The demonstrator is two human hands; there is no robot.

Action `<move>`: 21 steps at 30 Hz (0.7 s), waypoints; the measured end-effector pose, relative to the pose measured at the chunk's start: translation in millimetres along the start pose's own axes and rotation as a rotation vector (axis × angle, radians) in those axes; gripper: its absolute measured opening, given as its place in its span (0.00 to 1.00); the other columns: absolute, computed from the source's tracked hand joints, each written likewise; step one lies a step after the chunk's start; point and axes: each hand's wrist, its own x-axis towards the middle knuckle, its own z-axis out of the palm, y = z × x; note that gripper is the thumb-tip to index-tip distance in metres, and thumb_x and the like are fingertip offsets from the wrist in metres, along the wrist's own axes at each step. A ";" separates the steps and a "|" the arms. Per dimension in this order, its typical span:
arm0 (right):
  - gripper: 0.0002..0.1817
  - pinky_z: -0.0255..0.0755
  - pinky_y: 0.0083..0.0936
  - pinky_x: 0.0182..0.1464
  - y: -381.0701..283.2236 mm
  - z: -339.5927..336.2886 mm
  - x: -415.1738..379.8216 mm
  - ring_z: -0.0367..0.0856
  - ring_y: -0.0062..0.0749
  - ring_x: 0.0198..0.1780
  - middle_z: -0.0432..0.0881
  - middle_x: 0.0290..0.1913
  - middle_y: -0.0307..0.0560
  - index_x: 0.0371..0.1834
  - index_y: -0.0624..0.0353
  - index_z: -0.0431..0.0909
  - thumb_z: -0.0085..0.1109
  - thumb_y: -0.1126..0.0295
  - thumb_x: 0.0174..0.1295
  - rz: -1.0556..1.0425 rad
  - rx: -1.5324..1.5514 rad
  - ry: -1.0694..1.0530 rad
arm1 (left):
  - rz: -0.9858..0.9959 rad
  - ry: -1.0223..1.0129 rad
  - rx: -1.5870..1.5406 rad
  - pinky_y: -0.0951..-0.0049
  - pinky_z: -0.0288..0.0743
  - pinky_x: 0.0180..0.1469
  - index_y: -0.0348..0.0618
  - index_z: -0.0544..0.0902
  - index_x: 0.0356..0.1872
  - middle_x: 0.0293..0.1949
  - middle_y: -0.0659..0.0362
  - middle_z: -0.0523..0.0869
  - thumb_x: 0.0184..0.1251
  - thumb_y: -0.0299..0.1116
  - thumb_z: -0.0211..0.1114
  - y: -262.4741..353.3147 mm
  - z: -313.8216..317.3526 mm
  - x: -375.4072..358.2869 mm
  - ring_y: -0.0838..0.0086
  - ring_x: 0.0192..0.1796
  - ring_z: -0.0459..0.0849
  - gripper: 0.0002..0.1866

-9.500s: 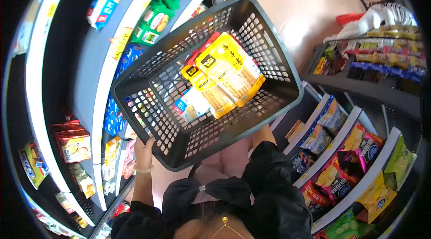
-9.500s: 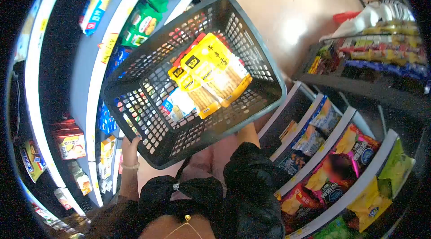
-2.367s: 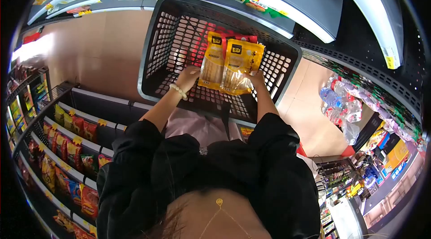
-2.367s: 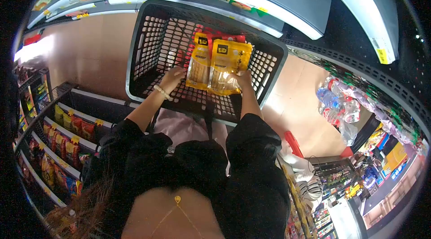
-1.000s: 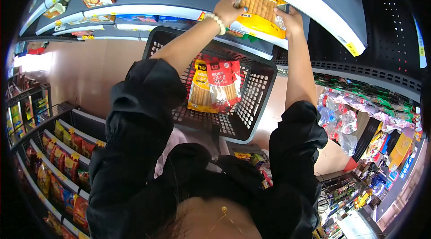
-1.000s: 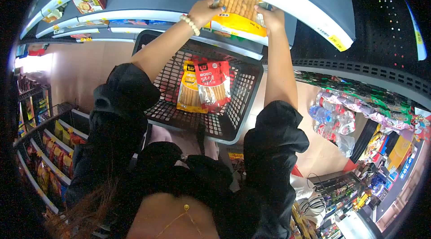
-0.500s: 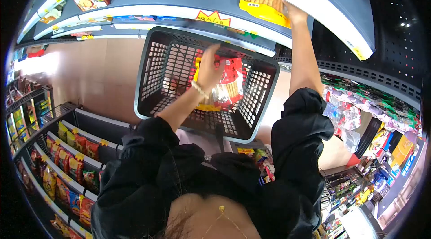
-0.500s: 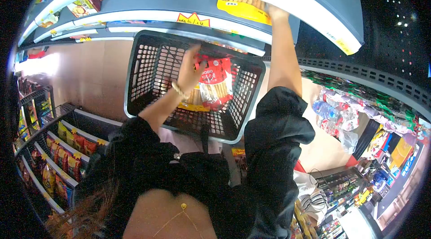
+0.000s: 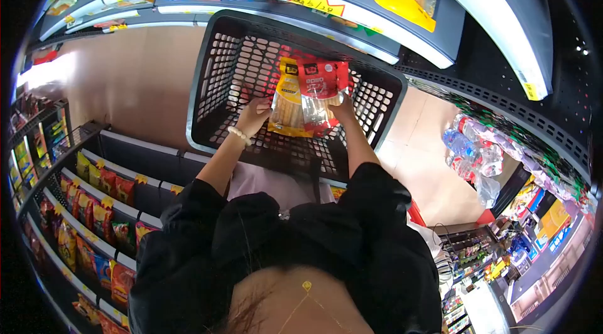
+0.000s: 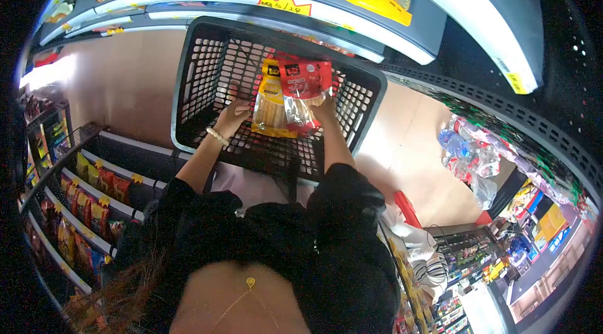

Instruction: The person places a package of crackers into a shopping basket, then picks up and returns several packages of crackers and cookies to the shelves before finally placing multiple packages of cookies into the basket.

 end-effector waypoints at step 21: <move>0.12 0.71 0.33 0.36 23.9 5.9 21.6 0.78 0.40 0.31 0.80 0.26 0.48 0.24 0.55 0.79 0.59 0.59 0.48 0.135 0.110 0.233 | -0.124 -0.227 -0.496 0.75 0.70 0.53 0.35 0.69 0.48 0.46 0.54 0.76 0.51 0.18 0.58 -13.5 -14.5 -18.1 0.71 0.50 0.74 0.20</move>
